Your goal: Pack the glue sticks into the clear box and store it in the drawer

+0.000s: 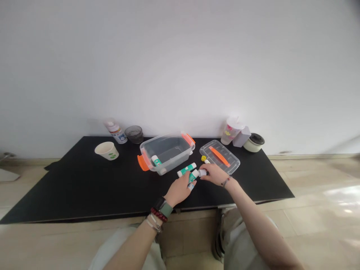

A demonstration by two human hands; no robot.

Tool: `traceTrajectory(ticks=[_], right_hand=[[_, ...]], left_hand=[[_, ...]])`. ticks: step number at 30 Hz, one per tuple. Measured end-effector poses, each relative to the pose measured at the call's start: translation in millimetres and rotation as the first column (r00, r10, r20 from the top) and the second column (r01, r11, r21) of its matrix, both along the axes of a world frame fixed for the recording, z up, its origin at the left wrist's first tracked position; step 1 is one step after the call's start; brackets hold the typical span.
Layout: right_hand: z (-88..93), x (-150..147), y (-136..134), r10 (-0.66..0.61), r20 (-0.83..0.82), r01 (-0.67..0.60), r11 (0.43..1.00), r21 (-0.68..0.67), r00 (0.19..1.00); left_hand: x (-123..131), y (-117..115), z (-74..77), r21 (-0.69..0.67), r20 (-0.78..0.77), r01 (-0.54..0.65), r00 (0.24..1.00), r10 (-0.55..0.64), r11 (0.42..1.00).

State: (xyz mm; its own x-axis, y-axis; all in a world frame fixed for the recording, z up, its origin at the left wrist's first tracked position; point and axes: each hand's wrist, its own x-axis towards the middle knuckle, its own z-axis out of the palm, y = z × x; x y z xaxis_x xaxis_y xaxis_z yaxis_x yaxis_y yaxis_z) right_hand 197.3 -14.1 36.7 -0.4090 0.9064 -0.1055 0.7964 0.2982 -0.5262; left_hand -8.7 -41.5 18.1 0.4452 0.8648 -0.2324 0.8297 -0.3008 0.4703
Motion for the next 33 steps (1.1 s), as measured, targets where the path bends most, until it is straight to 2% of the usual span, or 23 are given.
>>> traceTrajectory(ticks=[4,8,13,16,19,21,24,28,33], right_hand=[[-11.1,4,1,-0.021,-0.175,-0.002,0.991,-0.13,0.984],[-23.7,10,5,-0.086,-0.439,-0.025,0.971,-0.24,0.894],[-25.4,4,-1,-0.116,-0.524,-0.074,0.942,-0.328,0.844],[-23.1,-3,-5,-0.106,-0.46,-0.029,0.96,-0.277,0.881],[-24.6,-11,-8,-0.091,-0.3,0.061,0.992,-0.109,0.95],[-27.7,-17,-9,-0.095,-0.185,0.093,0.995,-0.019,0.978],[-32.5,-26,-11,-0.118,-0.007,0.118,0.993,0.029,0.993],[-34.6,-34,-10,-0.189,0.196,0.194,0.981,-0.004,0.962],[-34.5,-41,-10,-0.294,0.277,0.318,0.947,-0.043,0.915]], left_hand=[[3,-3,-5.0,-0.057,-0.007,0.016,1.0,-0.016,0.998],[2,-4,-7.2,-0.083,0.03,0.05,0.998,-0.047,0.995],[3,-8,-13.4,-0.087,0.129,0.031,0.991,-0.019,0.996],[7,-10,-21.5,-0.101,0.227,0.01,0.974,0.014,0.995],[12,-11,-28.7,-0.094,0.311,-0.006,0.95,0.035,0.996],[15,-11,-31.9,-0.074,0.314,-0.012,0.949,0.035,0.997],[20,-11,-34.0,-0.054,0.257,-0.018,0.966,0.031,0.998],[28,-13,-31.6,-0.027,0.118,-0.049,0.992,0.051,0.998],[36,-16,-26.3,-0.011,-0.042,-0.054,0.998,0.054,0.998]])
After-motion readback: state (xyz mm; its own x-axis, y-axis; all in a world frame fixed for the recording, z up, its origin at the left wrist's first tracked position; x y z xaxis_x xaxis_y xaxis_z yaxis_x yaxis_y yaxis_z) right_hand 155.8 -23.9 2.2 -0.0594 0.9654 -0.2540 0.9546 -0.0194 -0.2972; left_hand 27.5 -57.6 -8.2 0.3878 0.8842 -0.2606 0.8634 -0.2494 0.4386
